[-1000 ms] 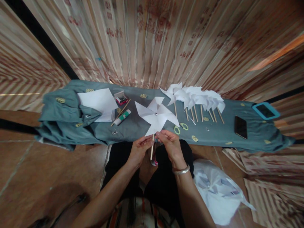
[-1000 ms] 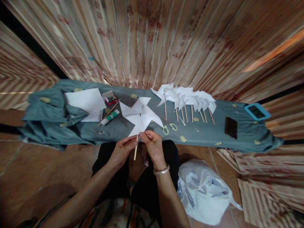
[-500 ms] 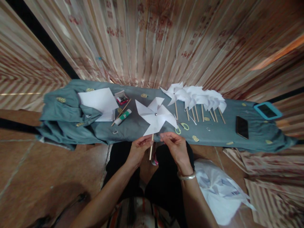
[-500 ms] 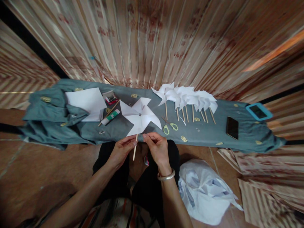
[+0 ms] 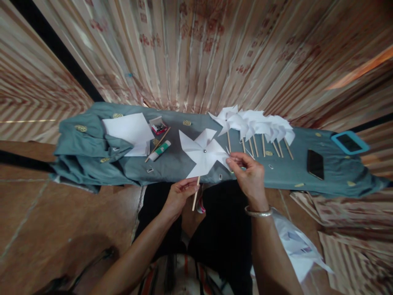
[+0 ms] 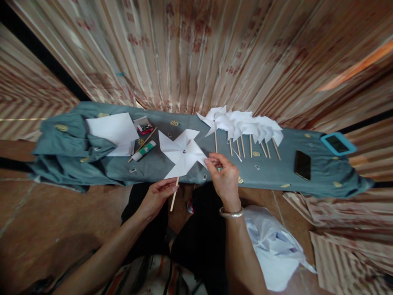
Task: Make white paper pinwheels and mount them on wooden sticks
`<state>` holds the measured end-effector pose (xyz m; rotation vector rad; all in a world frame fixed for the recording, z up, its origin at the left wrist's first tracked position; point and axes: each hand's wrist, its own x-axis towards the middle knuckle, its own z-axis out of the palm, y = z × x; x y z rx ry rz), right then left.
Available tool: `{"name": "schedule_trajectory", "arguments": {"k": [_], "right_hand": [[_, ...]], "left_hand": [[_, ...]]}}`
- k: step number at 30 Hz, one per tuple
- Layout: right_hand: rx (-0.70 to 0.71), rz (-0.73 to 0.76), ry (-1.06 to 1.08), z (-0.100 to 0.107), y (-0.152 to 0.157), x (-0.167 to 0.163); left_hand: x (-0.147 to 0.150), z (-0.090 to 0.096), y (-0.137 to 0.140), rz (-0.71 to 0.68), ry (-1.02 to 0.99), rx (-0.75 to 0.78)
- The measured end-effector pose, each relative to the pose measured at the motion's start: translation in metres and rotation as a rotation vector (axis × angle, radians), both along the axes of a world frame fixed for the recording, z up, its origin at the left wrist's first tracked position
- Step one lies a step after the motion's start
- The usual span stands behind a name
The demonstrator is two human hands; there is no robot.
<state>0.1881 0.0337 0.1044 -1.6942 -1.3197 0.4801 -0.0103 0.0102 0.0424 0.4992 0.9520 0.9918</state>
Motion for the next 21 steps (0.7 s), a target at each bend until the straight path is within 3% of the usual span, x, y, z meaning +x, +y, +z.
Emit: {"name": "schedule_trajectory", "arguments": {"k": [21], "right_hand": [[-0.064,0.028,0.310,-0.017,-0.021,-0.026]], "left_hand": [[0.002,0.000,0.003,0.001,-0.009,0.012]]}}
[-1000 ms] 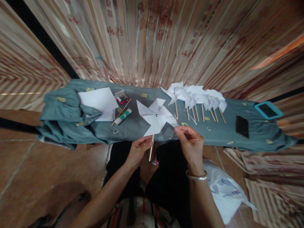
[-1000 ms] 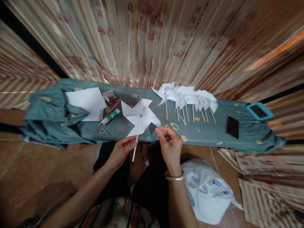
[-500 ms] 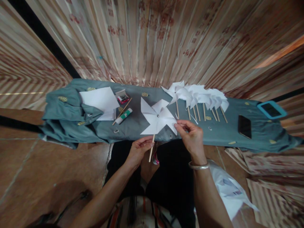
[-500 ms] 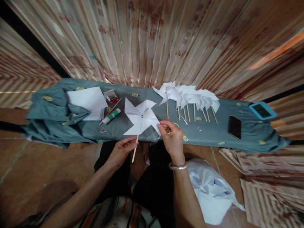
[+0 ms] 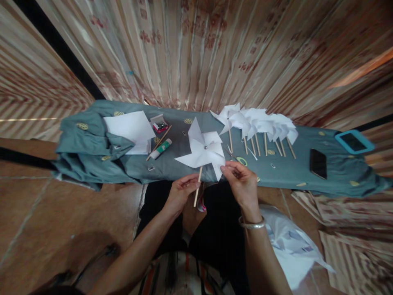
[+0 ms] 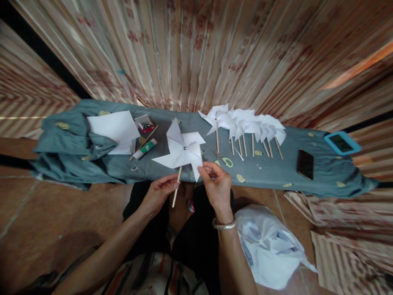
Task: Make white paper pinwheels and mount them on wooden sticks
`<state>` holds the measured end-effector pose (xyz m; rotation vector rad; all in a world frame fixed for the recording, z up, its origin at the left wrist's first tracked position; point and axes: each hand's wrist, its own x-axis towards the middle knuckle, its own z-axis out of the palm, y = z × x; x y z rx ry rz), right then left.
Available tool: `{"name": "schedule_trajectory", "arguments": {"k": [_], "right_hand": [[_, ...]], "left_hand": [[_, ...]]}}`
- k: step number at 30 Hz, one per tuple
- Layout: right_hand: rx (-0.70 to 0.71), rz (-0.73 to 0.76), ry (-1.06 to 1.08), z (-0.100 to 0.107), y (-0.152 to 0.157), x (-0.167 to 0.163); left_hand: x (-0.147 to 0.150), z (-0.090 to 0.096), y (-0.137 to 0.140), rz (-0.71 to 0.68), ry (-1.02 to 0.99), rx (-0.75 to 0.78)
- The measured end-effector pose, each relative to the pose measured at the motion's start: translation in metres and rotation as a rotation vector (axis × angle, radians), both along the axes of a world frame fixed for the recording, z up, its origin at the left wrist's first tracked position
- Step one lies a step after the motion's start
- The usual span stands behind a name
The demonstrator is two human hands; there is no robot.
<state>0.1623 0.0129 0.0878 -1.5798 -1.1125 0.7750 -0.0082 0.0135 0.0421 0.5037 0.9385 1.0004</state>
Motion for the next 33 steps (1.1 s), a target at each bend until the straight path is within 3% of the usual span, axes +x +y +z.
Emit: {"name": "schedule_trajectory", "arguments": {"k": [21,33], "right_hand": [[-0.078,0.021,0.298,0.005,-0.007,-0.034],[-0.091,0.068,0.348,0.000,-0.007,-0.047]], "left_hand": [[0.002,0.002,0.000,-0.011,-0.029,0.023],[0.005,0.004,0.001,-0.002,-0.050,0.038]]}}
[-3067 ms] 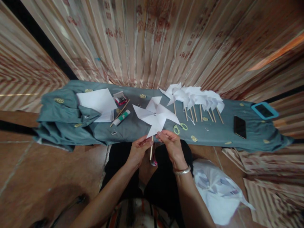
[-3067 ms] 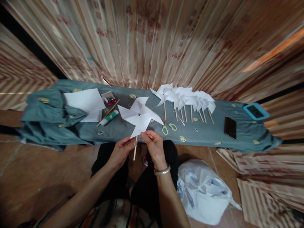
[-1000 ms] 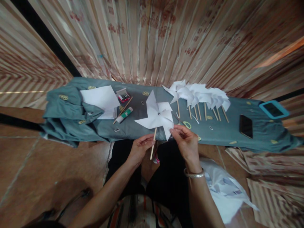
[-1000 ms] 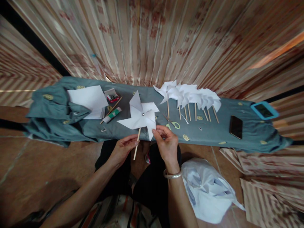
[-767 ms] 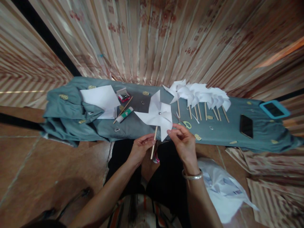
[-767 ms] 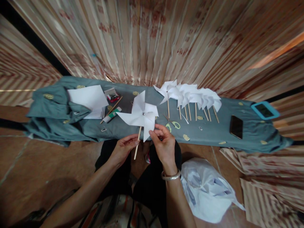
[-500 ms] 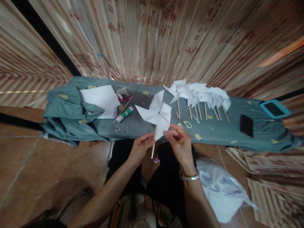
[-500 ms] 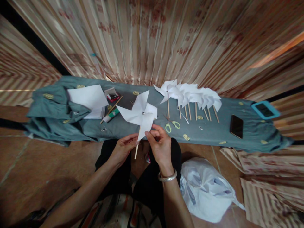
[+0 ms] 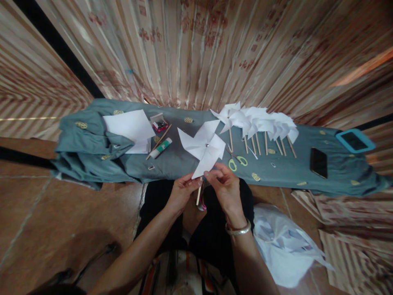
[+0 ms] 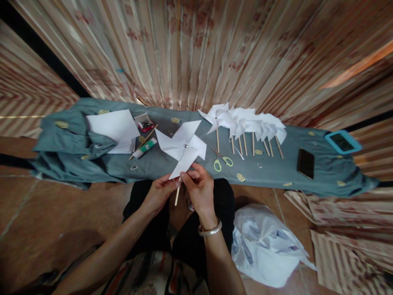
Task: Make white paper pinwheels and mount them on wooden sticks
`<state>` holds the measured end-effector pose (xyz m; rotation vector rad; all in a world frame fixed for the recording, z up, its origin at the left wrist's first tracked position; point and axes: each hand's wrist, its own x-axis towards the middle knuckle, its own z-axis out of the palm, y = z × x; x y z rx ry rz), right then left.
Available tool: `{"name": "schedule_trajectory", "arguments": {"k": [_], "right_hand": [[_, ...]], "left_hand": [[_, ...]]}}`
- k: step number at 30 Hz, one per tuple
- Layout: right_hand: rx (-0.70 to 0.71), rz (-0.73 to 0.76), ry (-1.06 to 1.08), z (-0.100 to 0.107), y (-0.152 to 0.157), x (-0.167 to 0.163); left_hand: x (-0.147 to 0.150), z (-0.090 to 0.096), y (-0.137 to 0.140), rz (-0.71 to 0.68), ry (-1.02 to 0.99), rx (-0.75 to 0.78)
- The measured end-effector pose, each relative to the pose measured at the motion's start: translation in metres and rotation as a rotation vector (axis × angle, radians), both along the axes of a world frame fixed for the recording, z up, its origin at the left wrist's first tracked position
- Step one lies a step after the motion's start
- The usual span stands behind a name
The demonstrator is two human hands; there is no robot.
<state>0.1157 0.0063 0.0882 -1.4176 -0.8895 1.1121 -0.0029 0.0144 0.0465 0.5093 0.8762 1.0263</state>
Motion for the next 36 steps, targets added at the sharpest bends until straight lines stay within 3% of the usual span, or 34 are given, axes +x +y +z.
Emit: {"name": "schedule_trajectory", "arguments": {"k": [8,16,26,36], "right_hand": [[-0.054,0.042,-0.063,-0.001,0.000,0.001],[-0.021,-0.074,-0.190,-0.012,-0.005,0.022],[-0.045,0.106,-0.330,-0.028,-0.011,0.013],[-0.030,0.084,-0.313,-0.036,0.008,0.022]], "left_hand": [[0.000,-0.003,0.001,0.004,-0.014,-0.011],[0.000,-0.005,0.008,0.057,-0.003,-0.062],[0.019,-0.002,0.030,0.066,-0.107,-0.093],[0.034,-0.002,0.047,0.055,-0.120,-0.052]]}}
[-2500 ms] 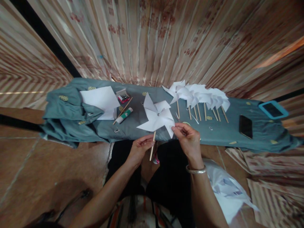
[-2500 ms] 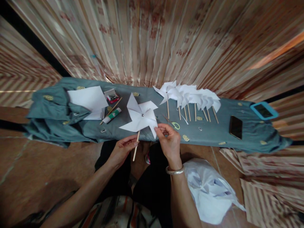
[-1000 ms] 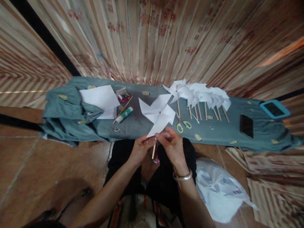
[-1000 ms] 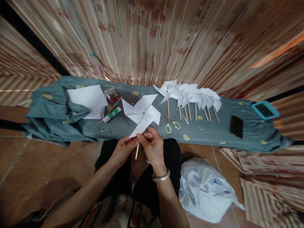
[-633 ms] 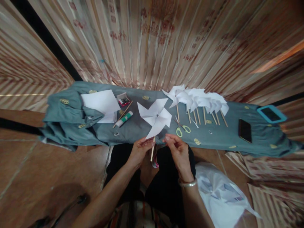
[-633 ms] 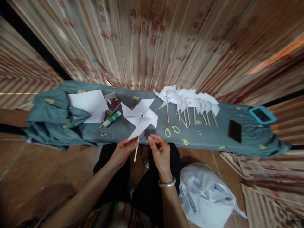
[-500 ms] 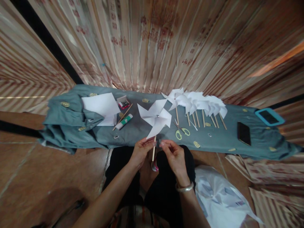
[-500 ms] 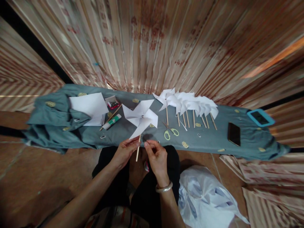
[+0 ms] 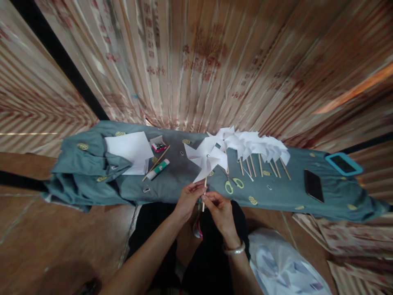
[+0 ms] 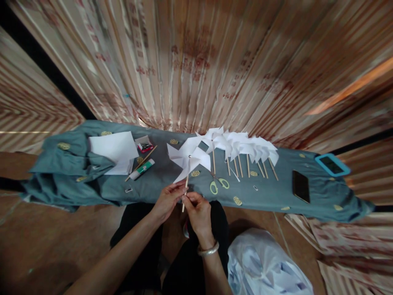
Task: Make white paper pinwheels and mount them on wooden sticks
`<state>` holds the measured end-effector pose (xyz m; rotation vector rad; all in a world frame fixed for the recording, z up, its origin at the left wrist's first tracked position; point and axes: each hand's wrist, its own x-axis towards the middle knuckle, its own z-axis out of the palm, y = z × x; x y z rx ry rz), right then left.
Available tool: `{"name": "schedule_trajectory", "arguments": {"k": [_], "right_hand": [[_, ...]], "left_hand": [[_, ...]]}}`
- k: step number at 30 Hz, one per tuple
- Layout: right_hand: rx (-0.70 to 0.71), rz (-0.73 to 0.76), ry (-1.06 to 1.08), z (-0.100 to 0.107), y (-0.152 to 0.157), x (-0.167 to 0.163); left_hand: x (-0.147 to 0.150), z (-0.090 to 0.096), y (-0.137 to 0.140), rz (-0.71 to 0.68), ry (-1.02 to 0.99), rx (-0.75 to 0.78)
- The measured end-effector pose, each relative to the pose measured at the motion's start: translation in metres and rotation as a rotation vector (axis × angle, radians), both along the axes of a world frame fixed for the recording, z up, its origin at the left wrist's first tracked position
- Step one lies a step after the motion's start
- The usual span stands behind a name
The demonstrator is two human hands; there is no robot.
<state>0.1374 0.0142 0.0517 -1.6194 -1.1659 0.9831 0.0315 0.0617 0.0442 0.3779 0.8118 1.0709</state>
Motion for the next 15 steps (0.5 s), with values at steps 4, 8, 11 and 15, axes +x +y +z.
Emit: {"name": "schedule_trajectory", "arguments": {"k": [4,8,11,15], "right_hand": [[0.013,-0.015,-0.050,-0.002,0.014,0.012],[0.037,-0.038,-0.135,-0.010,0.040,0.036],[0.052,-0.047,-0.228,-0.015,0.065,0.060],[0.039,-0.038,-0.457,-0.018,0.097,0.086]], "left_hand": [[0.005,-0.003,0.011,-0.029,0.033,0.037],[0.002,-0.010,0.017,-0.019,0.106,0.053],[-0.010,-0.019,0.013,-0.031,0.186,0.060],[-0.029,-0.026,0.000,-0.056,0.245,0.055]]}}
